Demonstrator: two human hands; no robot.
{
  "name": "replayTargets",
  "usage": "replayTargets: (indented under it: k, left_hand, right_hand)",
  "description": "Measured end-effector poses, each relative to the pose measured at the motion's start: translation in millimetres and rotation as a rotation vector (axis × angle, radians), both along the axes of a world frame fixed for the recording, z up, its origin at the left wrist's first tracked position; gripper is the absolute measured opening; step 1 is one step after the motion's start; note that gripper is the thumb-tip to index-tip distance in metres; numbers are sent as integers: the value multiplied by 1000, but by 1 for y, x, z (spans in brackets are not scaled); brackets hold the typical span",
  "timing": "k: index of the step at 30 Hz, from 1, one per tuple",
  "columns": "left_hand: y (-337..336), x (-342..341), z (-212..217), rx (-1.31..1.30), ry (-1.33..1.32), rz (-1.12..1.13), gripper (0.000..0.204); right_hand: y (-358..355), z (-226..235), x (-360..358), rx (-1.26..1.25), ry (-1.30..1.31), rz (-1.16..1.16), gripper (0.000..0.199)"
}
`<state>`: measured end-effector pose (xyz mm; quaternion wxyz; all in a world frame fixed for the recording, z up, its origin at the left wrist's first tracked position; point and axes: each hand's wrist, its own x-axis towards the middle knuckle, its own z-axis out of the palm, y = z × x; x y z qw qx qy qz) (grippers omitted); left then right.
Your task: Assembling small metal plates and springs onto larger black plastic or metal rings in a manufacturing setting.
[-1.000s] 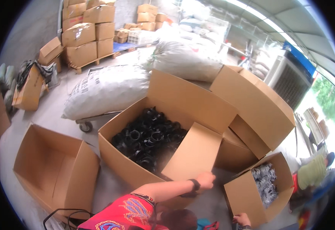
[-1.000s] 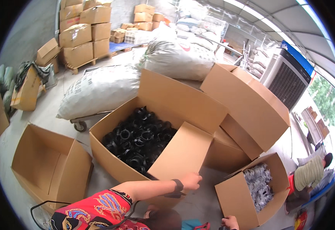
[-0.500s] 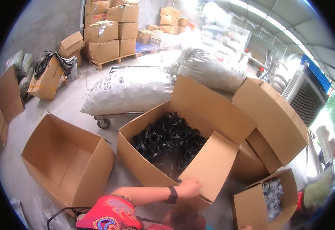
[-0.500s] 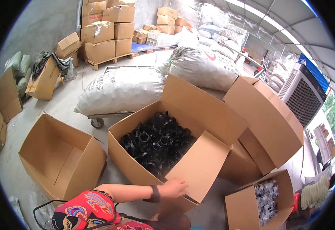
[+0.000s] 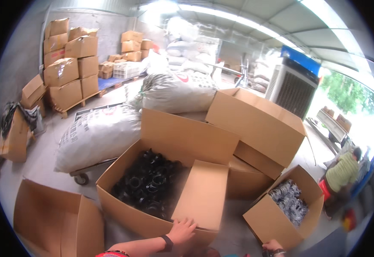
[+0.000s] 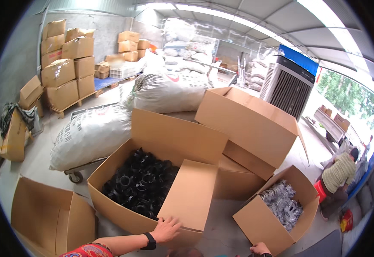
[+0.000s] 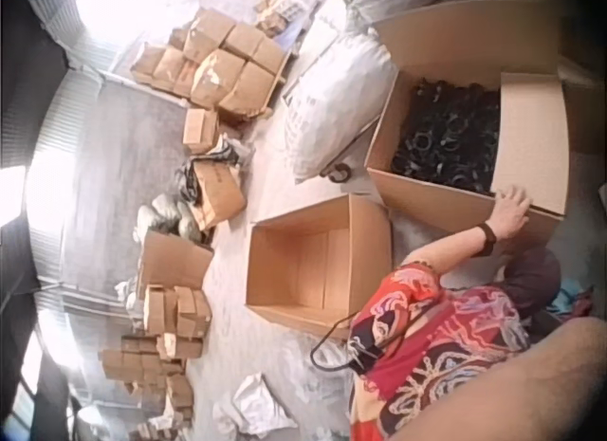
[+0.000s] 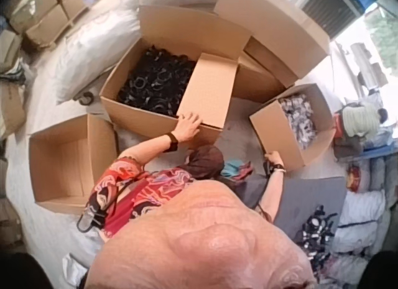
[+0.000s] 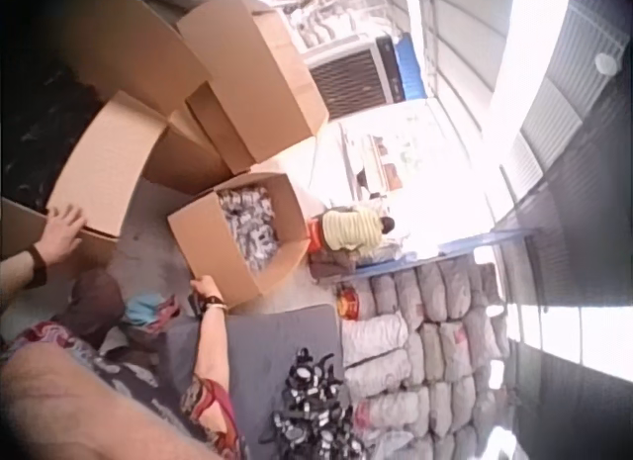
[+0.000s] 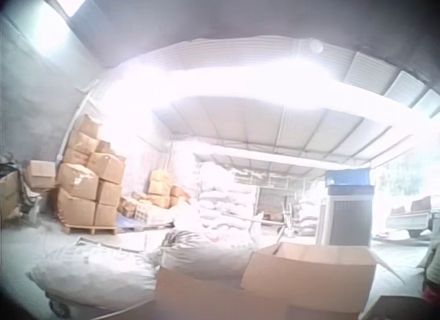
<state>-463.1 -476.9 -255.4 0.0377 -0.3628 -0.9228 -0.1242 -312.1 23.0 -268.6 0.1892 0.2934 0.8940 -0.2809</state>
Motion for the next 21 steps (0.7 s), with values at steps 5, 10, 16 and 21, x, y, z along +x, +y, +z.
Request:
replayTargets:
  k: [5, 10, 16, 21]
  left_hand:
    - [5, -1, -7, -7, 133, 5, 41]
    - [7, -4, -3, -2, 35, 32, 35]
    - [13, -8, -12, 14, 101, 2, 49]
    - [15, -7, -4, 22, -113, 42, 53]
  right_hand:
    - [-18, 11, 4, 22, -32, -35, 25]
    - [-15, 6, -12, 132, 25, 165, 34]
    - [-24, 11, -18, 95, 28, 47, 34]
    - [-35, 25, -14, 97, 43, 51, 33]
